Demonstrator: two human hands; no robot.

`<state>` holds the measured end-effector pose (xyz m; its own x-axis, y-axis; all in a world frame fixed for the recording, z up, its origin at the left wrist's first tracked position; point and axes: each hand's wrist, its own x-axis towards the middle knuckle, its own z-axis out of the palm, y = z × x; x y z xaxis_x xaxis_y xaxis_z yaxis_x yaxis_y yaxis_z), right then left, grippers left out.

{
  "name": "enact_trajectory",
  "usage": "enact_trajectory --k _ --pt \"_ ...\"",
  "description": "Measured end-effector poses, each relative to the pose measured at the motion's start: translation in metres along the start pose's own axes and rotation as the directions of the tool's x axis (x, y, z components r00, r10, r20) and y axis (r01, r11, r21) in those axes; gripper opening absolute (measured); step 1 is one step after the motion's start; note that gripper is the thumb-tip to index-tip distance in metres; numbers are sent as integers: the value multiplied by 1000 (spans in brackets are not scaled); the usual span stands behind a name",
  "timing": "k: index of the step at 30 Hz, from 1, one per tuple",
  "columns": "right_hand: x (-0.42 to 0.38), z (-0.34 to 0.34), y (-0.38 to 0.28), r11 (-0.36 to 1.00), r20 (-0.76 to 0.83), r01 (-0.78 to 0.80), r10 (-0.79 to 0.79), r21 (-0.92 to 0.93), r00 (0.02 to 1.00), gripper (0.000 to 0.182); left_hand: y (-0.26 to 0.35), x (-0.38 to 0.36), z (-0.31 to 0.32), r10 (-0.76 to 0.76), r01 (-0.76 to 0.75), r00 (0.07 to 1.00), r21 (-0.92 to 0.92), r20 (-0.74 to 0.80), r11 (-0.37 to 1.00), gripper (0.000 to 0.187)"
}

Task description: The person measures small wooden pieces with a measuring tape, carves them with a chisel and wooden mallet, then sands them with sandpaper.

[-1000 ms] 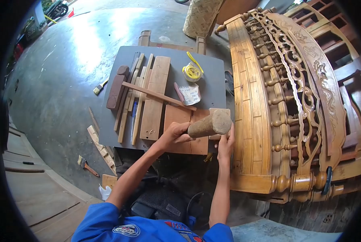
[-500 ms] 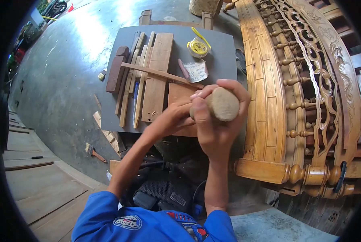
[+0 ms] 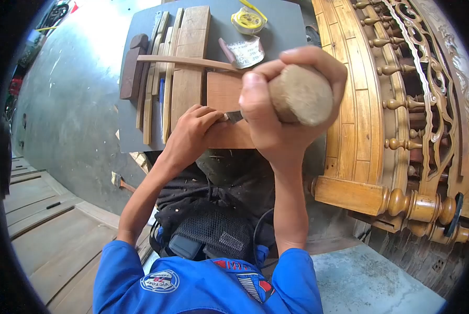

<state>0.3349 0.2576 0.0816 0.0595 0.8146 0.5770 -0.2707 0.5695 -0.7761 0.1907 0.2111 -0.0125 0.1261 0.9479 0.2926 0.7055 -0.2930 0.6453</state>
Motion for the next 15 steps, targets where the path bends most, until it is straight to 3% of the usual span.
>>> enact_trajectory --k 1,2,3,5,6,10,15 --pt "-1 1 -7 999 -39 -46 47 25 998 40 0 -1 -4 -41 41 999 -55 7 998 14" --pt "-3 1 -12 1000 -192 7 -7 -4 981 41 0 -1 -8 -82 83 997 -110 13 990 14" --pt "-4 2 -25 984 -290 29 24 177 957 43 -2 -2 -12 -146 149 989 -243 32 958 16" --pt "-9 -21 -35 971 -235 139 -91 195 968 50 -5 -8 -18 -269 283 958 -486 100 827 20" --pt "-13 -20 -40 973 -234 141 -97 181 967 49 -6 -10 -17 -274 278 957 -553 91 785 23" --pt "-26 -16 -47 983 -97 124 -112 132 989 42 8 -11 -25 -366 446 893 -616 261 650 20" --pt "-30 -14 -47 991 -104 88 -78 103 992 37 11 -8 -20 -148 160 987 -286 64 945 18"
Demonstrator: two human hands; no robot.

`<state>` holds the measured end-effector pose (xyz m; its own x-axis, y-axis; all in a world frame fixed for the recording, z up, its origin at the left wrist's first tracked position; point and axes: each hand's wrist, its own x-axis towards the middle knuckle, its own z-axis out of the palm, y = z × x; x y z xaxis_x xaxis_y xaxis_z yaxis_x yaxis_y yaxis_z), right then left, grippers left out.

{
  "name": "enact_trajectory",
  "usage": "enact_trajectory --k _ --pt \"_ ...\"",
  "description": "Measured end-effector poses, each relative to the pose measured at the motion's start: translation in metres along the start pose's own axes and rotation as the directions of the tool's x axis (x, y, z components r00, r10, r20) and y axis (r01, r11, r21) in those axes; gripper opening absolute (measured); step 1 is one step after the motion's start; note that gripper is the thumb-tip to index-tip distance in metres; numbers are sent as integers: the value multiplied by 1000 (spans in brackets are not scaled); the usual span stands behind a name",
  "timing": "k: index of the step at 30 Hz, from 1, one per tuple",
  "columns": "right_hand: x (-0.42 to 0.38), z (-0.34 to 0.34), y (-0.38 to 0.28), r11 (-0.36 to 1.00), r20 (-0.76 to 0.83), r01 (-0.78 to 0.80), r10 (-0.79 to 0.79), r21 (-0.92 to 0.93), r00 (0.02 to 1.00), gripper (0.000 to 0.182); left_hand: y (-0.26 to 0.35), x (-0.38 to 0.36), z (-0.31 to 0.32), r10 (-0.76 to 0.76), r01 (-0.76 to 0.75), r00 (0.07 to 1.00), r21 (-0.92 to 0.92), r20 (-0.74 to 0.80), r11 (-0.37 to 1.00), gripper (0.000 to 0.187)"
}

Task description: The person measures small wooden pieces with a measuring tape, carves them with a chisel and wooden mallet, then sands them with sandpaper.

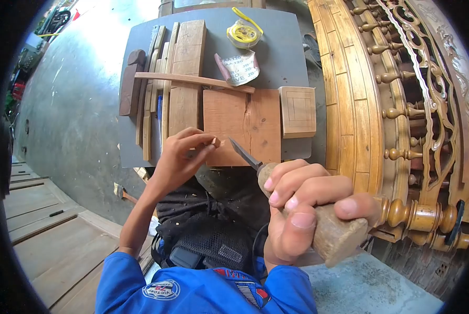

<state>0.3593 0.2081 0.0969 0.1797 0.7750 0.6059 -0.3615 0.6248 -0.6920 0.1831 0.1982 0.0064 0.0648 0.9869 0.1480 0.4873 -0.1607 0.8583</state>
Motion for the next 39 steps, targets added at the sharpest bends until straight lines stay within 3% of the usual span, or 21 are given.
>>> enact_trajectory --k 1,4,7,10,13,16,22,28,31,34,35,37,39 --pt "-1 0 2 1000 -1 -9 9 -3 1000 37 -1 0 3 53 -51 998 96 -22 994 18" --pt "-5 2 7 999 -25 -50 50 3 998 38 -4 5 9 2 -5 1000 182 15 983 17" --pt "-6 4 9 997 -26 -66 65 -37 998 38 0 11 8 -73 77 997 160 -28 984 18" --pt "-4 3 17 999 -14 -27 26 -33 1000 38 -4 12 7 -73 69 997 157 18 985 21" --pt "-4 3 24 1000 -18 0 -1 -17 1000 38 -4 8 11 -28 33 999 137 -36 990 22" --pt "-3 8 28 985 -17 24 -27 -172 999 34 -2 7 12 -72 75 997 110 -28 991 19" --pt "-4 8 33 970 31 25 -18 -243 999 33 -6 8 14 27 -13 998 216 -64 976 13" --pt "-4 14 33 970 -1 12 -13 -244 1000 32 -4 9 14 37 -22 997 215 -68 976 11" --pt "-2 17 34 942 -4 3 -4 -336 1000 34 -7 9 16 66 -46 994 209 -91 977 10" --pt "0 21 37 916 -53 -47 28 -398 998 40 -7 9 19 172 -129 973 256 -152 958 10" --pt "1 21 41 916 34 24 -12 -401 999 41 -8 9 20 170 -128 975 261 -144 957 10" --pt "-7 16 51 871 104 45 7 -489 995 35 -11 10 22 172 -131 976 271 -132 954 11" --pt "-5 16 52 885 139 75 -12 -459 990 31 -16 12 23 174 -141 976 228 -131 963 12"
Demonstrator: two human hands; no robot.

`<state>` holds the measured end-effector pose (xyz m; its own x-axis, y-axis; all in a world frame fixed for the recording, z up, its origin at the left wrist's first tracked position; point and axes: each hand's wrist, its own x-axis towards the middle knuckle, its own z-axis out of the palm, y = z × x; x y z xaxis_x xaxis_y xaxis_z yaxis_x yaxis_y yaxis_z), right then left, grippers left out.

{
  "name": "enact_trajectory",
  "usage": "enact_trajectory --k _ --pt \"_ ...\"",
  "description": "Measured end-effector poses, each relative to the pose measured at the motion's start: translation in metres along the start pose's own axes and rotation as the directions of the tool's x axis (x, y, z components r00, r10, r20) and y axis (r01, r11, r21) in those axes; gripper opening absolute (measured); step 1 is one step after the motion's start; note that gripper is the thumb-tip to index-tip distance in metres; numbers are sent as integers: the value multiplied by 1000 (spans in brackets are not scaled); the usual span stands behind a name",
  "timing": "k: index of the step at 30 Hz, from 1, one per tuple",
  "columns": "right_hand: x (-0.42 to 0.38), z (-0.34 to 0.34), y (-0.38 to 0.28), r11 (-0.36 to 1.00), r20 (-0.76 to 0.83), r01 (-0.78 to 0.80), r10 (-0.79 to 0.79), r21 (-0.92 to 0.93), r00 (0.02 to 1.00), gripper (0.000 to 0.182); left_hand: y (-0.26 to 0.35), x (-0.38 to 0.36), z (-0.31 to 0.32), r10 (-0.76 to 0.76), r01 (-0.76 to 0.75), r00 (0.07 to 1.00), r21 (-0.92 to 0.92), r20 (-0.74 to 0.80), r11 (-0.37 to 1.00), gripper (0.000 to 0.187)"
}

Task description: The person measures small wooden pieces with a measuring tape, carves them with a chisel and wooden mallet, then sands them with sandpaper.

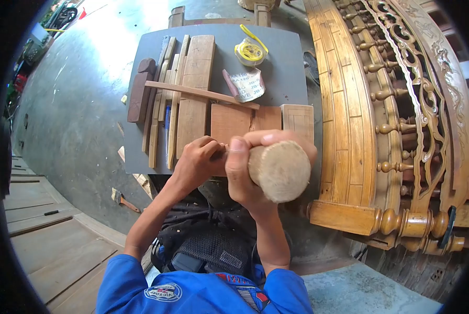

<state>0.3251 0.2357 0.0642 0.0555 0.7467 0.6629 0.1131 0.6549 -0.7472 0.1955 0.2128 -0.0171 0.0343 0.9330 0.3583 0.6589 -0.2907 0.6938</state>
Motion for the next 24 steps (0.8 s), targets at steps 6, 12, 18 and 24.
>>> enact_trajectory --k 6,12,18,24 --pt "12 2 -33 958 -23 43 -38 282 999 30 2 6 -5 115 -116 991 -4 -70 993 12" --pt "-1 6 -5 971 -42 -154 165 184 985 35 -10 5 0 118 -117 993 29 -30 993 16" --pt "-3 2 -8 987 46 -103 98 121 994 36 -13 4 2 115 -115 993 14 7 993 14" --pt "-6 6 -18 984 39 7 -14 177 999 33 -7 5 -1 185 -183 982 53 -40 982 15"
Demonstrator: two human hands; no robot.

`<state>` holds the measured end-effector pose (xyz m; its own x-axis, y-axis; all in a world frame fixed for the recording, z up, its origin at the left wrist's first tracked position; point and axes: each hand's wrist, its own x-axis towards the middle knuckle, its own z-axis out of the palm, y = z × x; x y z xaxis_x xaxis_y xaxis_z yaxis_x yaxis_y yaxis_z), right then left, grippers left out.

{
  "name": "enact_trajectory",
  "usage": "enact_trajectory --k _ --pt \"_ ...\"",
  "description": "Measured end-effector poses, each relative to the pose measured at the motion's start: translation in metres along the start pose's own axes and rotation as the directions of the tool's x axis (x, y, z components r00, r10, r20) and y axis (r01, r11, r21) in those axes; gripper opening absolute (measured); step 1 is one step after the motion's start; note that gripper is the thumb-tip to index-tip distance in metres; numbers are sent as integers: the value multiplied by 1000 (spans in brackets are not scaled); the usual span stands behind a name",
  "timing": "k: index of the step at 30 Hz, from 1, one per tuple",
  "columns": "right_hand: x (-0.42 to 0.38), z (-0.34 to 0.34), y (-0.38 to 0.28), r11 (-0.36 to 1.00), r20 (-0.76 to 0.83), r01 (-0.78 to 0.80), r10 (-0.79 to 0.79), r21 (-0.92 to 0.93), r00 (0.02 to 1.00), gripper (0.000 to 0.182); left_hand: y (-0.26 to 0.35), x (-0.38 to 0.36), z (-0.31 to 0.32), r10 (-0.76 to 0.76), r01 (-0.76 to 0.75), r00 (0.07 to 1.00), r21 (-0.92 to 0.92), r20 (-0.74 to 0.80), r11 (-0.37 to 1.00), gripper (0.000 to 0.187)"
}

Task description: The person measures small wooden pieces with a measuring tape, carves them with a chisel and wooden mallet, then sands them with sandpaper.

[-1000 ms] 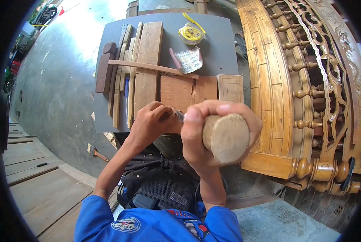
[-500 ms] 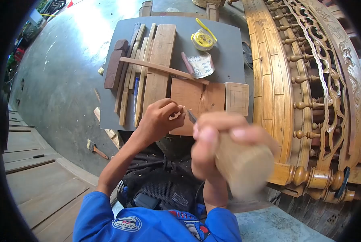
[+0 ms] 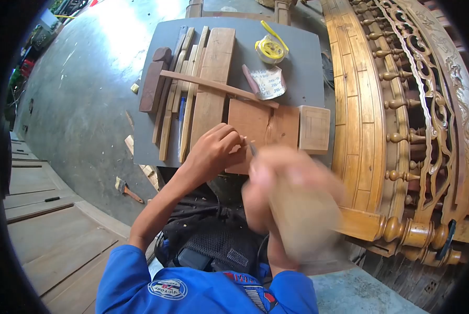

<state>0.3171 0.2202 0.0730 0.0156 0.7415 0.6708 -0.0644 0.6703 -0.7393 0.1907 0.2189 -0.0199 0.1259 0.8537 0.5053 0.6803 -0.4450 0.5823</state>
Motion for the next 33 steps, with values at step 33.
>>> enact_trajectory --k 33 --pt "5 -11 2 999 -11 17 -17 41 1000 34 1 14 -1 126 -163 980 261 153 951 13"
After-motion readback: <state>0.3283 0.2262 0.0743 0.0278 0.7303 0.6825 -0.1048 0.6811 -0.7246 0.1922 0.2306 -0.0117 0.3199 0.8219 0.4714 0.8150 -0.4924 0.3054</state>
